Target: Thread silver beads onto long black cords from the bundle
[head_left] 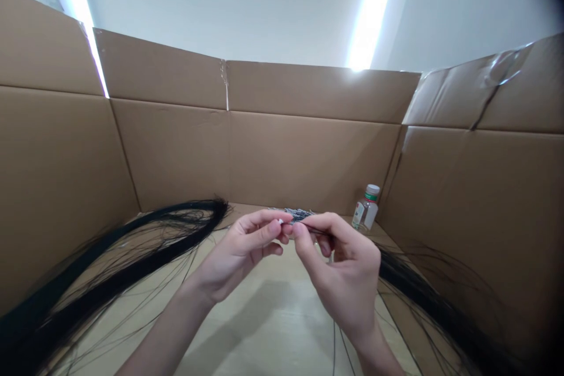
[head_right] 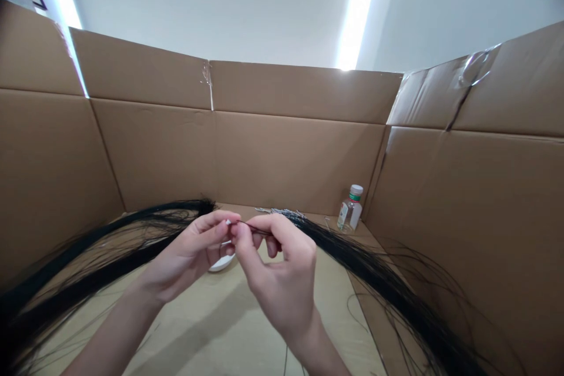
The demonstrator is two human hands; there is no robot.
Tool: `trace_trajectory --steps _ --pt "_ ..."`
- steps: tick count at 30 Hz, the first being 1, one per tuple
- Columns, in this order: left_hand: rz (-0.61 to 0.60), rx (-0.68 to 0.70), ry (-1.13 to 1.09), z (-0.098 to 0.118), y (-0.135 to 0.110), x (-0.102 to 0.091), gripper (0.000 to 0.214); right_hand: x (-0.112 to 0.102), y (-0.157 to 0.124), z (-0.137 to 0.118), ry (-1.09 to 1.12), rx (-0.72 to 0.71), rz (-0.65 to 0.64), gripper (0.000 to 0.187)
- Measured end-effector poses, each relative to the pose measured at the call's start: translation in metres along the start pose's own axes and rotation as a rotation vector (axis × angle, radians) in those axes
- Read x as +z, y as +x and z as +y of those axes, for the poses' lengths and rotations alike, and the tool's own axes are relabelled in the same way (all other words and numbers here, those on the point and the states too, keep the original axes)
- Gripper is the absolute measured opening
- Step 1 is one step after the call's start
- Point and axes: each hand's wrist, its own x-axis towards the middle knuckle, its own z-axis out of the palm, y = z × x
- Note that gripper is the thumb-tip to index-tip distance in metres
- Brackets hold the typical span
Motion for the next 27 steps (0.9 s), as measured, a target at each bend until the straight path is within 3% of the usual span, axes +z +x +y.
trace_trajectory --steps 5,10,17,27 --pt "0.042 -0.122 -0.297 -0.002 -0.002 0.001 0.022 0.004 -0.002 0.002 -0.043 -0.146 0.069 0.011" --pt "-0.007 -0.123 -0.503 -0.007 -0.004 0.010 0.016 0.008 -0.004 0.005 -0.067 -0.315 0.134 0.016" --pt "-0.115 -0.085 -0.556 -0.011 -0.009 0.018 0.012 0.010 -0.005 0.007 -0.113 -0.392 0.160 0.019" --pt "-0.080 -0.121 -0.565 -0.014 -0.010 0.021 0.013 0.014 -0.005 0.006 -0.185 -0.485 0.223 0.016"
